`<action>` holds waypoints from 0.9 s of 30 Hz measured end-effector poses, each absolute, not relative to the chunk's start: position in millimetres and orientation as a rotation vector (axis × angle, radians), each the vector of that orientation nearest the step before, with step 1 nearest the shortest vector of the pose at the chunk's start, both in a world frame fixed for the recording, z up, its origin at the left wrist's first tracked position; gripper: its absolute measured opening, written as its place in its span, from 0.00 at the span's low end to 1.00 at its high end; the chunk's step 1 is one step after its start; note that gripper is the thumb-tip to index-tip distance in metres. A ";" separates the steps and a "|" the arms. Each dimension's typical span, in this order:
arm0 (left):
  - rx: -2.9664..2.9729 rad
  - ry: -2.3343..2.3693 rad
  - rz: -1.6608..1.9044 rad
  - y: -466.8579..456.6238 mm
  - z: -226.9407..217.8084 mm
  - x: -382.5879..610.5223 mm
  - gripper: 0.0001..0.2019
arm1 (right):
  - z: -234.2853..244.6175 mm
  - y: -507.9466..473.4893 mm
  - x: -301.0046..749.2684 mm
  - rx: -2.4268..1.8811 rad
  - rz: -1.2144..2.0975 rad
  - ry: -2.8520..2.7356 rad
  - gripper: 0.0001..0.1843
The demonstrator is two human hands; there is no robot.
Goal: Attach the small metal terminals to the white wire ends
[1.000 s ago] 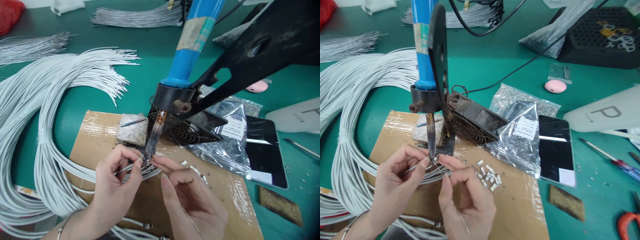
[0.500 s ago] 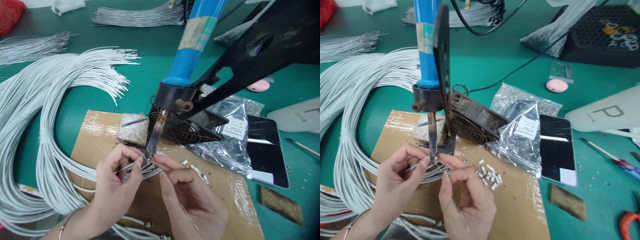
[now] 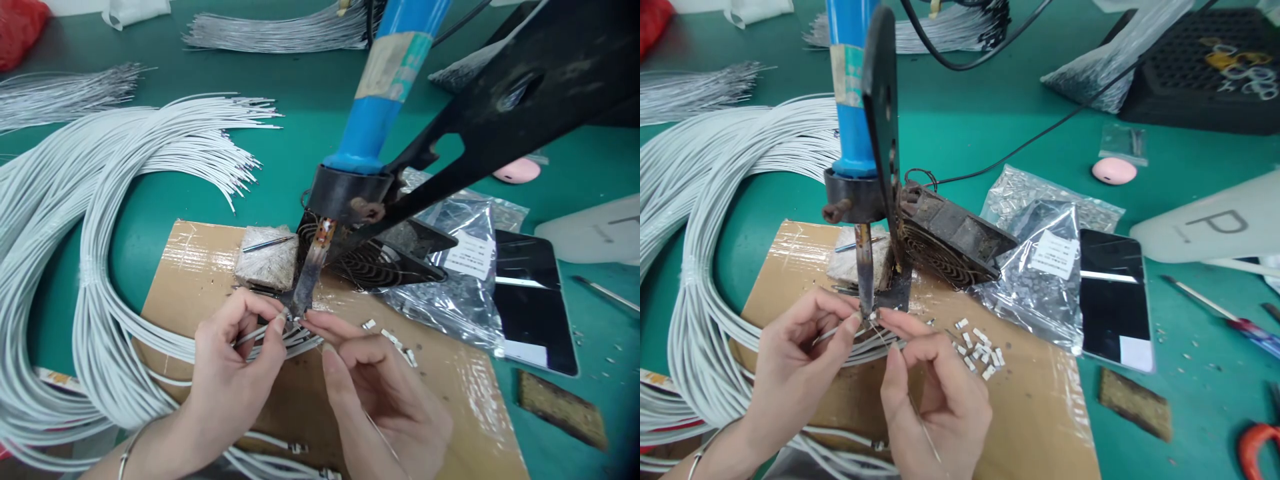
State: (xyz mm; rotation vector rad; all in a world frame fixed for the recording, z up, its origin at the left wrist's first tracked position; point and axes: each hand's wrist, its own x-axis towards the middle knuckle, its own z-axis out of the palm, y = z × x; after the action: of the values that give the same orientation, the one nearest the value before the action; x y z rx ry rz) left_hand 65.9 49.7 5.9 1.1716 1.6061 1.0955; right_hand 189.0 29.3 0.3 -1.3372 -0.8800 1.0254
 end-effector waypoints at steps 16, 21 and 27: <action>1.074 1.619 1.028 47.7 5.4 68.5 0.04 | 6.1 34.1 189.9 -1.390 1.148 -0.748 0.14; 1.043 1.638 1.022 49.1 12.2 73.1 0.05 | 4.9 34.5 192.3 -1.360 1.213 -0.669 0.14; 1.144 1.598 0.956 49.5 9.7 66.1 0.04 | 5.2 34.6 191.3 -1.353 1.193 -0.687 0.14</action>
State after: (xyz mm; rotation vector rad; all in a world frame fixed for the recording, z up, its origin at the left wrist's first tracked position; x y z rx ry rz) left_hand 66.1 49.5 9.7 1.1439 1.5980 0.9564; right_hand 191.3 34.6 5.2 -1.3535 -0.6873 1.1925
